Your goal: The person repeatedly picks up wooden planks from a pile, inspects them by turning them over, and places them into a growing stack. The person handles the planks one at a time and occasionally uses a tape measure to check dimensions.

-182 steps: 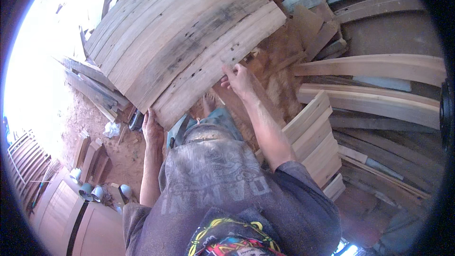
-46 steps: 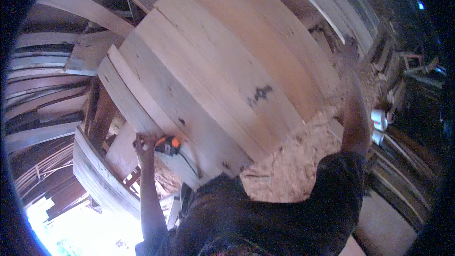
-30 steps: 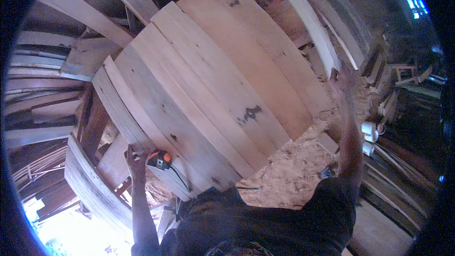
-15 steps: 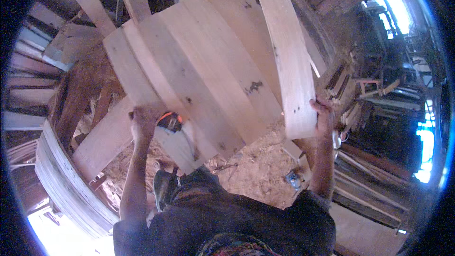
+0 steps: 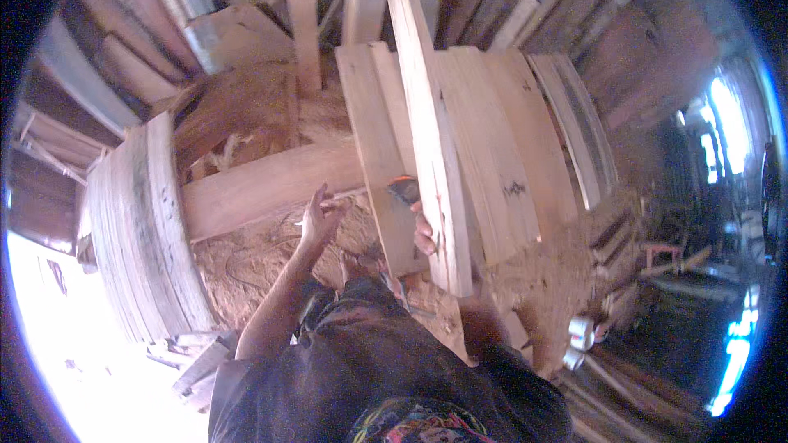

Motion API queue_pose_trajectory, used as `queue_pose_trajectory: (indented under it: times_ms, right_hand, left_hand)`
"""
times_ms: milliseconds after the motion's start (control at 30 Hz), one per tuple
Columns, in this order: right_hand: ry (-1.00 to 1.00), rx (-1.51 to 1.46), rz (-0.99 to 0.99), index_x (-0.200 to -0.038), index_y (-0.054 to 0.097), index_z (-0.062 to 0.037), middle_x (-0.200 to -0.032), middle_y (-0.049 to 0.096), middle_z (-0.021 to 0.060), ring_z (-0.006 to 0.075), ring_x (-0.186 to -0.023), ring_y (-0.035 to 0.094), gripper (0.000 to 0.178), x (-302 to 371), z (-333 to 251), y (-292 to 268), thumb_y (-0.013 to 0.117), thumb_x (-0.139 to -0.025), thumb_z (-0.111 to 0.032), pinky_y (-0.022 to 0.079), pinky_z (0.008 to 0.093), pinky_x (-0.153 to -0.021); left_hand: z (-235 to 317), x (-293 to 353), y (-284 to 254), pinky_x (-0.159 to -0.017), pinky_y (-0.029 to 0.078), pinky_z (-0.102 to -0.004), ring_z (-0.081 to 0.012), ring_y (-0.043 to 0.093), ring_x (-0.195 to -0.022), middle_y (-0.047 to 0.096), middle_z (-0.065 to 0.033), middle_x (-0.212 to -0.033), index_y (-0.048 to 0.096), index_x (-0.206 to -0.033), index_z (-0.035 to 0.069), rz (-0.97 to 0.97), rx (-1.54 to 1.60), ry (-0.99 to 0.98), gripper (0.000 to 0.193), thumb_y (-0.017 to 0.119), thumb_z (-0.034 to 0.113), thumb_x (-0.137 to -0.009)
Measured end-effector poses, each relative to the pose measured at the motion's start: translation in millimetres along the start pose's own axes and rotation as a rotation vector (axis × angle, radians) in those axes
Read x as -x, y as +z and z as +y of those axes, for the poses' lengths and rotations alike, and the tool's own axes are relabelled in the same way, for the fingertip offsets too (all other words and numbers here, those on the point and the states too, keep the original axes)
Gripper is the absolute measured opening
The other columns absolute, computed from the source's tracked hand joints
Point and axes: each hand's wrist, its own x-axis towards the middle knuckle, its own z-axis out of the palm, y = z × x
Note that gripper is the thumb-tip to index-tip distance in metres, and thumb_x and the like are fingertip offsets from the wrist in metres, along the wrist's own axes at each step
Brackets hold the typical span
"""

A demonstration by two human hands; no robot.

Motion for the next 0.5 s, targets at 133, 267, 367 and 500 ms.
queue_pose_trajectory:
  times_ms: [133, 267, 367, 500]
  right_hand:
    - [0.189, -0.023, -0.181, -0.152, 0.033, 0.0035, -0.103, 0.062, 0.0151, 0.0303, -0.082, 0.064, 0.070, -61.2, 32.4, 15.8, 0.038, -0.105, -0.048, 0.048, 0.0409, -0.072]
    - [0.343, -0.097, -0.242, -0.155, 0.027, 0.0027, -0.108, 0.061, 0.0162, 0.0321, -0.088, 0.064, 0.072, -87.7, 73.1, 1.5, 0.039, -0.105, -0.049, 0.048, 0.0442, -0.078]
    - [0.426, -0.121, -0.296, -0.155, 0.025, 0.0015, -0.114, 0.060, 0.0182, 0.0354, -0.096, 0.062, 0.072, -95.8, 98.2, -13.1, 0.043, -0.104, -0.047, 0.050, 0.0457, -0.082]
    - [0.381, -0.152, -0.123, -0.150, 0.032, 0.0013, -0.115, 0.060, 0.0206, 0.0379, -0.099, 0.063, 0.070, -73.3, 142.8, -71.4, 0.053, -0.102, -0.044, 0.056, 0.0450, -0.073]
  left_hand:
    - [-31.7, 57.2, -31.4, -0.084, 0.056, -0.0337, -0.0215, 0.069, -0.099, 0.063, -0.0139, -0.123, 0.041, -0.150, 0.002, 0.128, 0.243, 0.021, 0.078, 0.079, 0.028, -0.087]
    - [-41.5, 102.6, -65.6, -0.084, 0.056, -0.0344, -0.0229, 0.069, -0.099, 0.065, -0.0134, -0.121, 0.043, -0.148, 0.003, 0.179, 0.279, 0.025, 0.072, 0.077, 0.026, -0.088]
    - [-32.7, 124.2, -82.3, -0.086, 0.056, -0.0356, -0.0242, 0.068, -0.106, 0.064, -0.0145, -0.123, 0.044, -0.149, 0.005, 0.159, 0.330, 0.043, 0.070, 0.075, 0.024, -0.089]
    - [-12.9, 148.0, -98.3, -0.085, 0.056, -0.0356, -0.0226, 0.067, -0.105, 0.064, -0.0136, -0.123, 0.045, -0.148, 0.005, 0.157, 0.305, 0.064, 0.068, 0.074, 0.026, -0.091]
